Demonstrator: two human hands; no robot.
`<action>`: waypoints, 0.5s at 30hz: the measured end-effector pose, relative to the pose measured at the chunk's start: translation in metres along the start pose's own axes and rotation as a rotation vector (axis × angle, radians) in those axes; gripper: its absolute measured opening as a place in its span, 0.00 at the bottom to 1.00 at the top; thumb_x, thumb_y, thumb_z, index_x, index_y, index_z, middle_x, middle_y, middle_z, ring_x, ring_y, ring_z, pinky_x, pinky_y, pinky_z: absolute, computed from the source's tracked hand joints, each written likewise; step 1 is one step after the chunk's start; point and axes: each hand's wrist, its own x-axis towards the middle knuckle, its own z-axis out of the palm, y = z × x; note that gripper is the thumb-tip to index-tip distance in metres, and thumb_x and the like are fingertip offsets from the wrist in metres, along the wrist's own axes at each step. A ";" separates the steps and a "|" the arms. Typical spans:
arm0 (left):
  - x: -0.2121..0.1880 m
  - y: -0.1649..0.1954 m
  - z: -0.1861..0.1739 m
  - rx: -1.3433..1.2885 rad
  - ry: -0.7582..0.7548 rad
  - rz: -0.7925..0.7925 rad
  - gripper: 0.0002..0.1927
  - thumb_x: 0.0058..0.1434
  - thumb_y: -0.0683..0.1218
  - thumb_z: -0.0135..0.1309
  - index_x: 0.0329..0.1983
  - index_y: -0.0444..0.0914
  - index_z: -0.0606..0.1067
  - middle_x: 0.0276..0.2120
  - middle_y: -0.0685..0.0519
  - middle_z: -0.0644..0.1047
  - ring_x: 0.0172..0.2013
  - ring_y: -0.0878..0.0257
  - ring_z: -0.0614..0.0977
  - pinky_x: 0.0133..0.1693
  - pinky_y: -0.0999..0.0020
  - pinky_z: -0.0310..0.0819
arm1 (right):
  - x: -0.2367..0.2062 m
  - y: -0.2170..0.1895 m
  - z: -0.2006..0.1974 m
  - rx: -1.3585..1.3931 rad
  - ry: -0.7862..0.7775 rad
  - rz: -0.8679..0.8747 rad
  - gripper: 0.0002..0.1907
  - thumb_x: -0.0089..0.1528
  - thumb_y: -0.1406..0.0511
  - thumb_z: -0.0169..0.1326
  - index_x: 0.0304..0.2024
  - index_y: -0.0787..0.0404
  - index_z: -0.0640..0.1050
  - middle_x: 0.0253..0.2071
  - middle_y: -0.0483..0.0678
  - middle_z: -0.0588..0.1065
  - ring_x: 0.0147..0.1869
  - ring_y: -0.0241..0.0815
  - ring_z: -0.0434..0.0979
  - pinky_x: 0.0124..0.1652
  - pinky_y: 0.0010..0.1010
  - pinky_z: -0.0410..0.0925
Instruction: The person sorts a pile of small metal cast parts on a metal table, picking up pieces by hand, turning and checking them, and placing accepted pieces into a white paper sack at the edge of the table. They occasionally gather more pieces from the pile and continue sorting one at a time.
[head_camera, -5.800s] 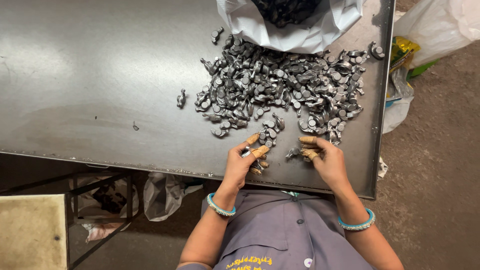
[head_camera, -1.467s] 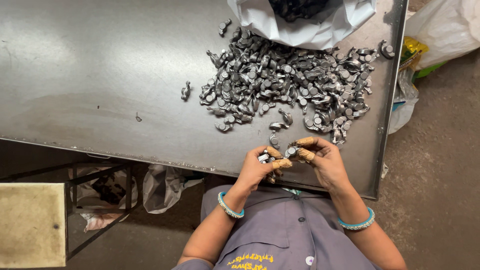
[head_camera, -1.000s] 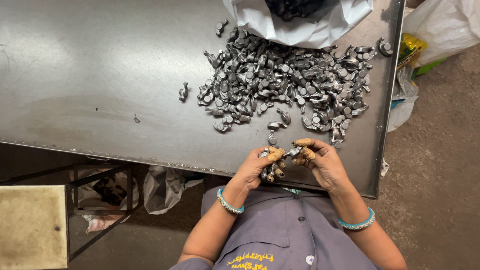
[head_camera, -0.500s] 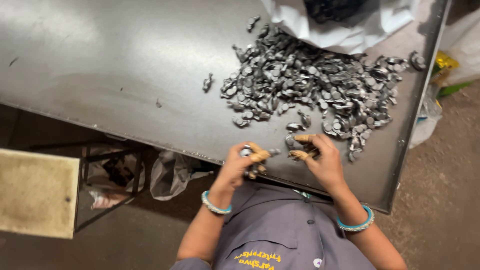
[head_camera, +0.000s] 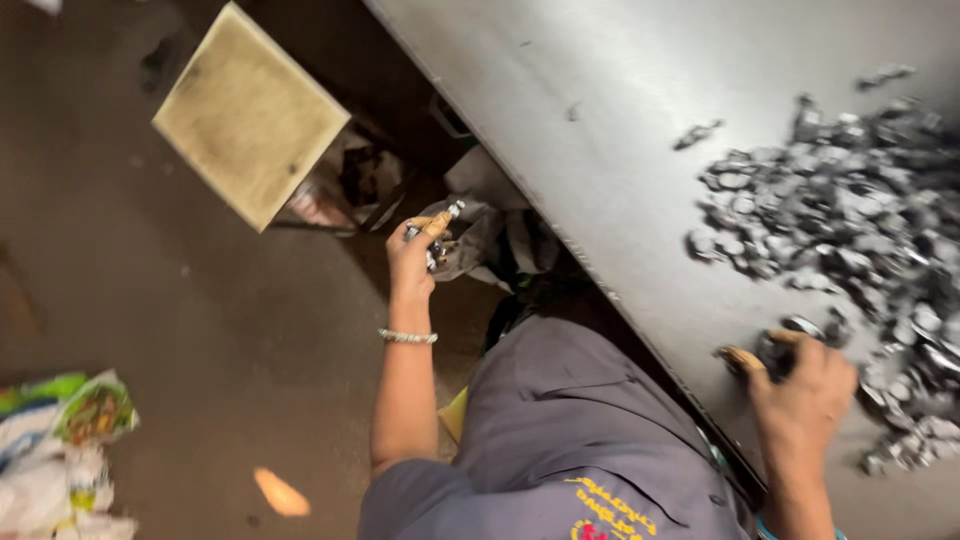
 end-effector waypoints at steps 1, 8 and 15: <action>0.004 -0.001 -0.011 -0.007 0.050 0.014 0.06 0.56 0.37 0.64 0.35 0.33 0.78 0.27 0.50 0.81 0.23 0.66 0.81 0.22 0.72 0.74 | 0.000 0.004 0.003 -0.037 -0.002 -0.007 0.23 0.57 0.58 0.72 0.49 0.59 0.80 0.45 0.53 0.73 0.54 0.54 0.68 0.56 0.42 0.65; 0.016 -0.007 -0.041 0.023 0.374 -0.140 0.12 0.54 0.40 0.70 0.33 0.35 0.76 0.22 0.52 0.77 0.15 0.65 0.74 0.15 0.72 0.63 | -0.007 0.021 0.017 -0.102 -0.006 -0.033 0.19 0.58 0.63 0.70 0.48 0.61 0.80 0.45 0.52 0.74 0.51 0.53 0.68 0.55 0.41 0.65; 0.016 -0.011 -0.012 -0.018 0.226 -0.209 0.11 0.55 0.44 0.66 0.40 0.38 0.79 0.26 0.51 0.81 0.19 0.66 0.79 0.16 0.73 0.68 | -0.005 0.008 0.008 0.022 -0.015 0.036 0.13 0.59 0.70 0.68 0.46 0.61 0.81 0.41 0.51 0.77 0.45 0.48 0.74 0.50 0.37 0.69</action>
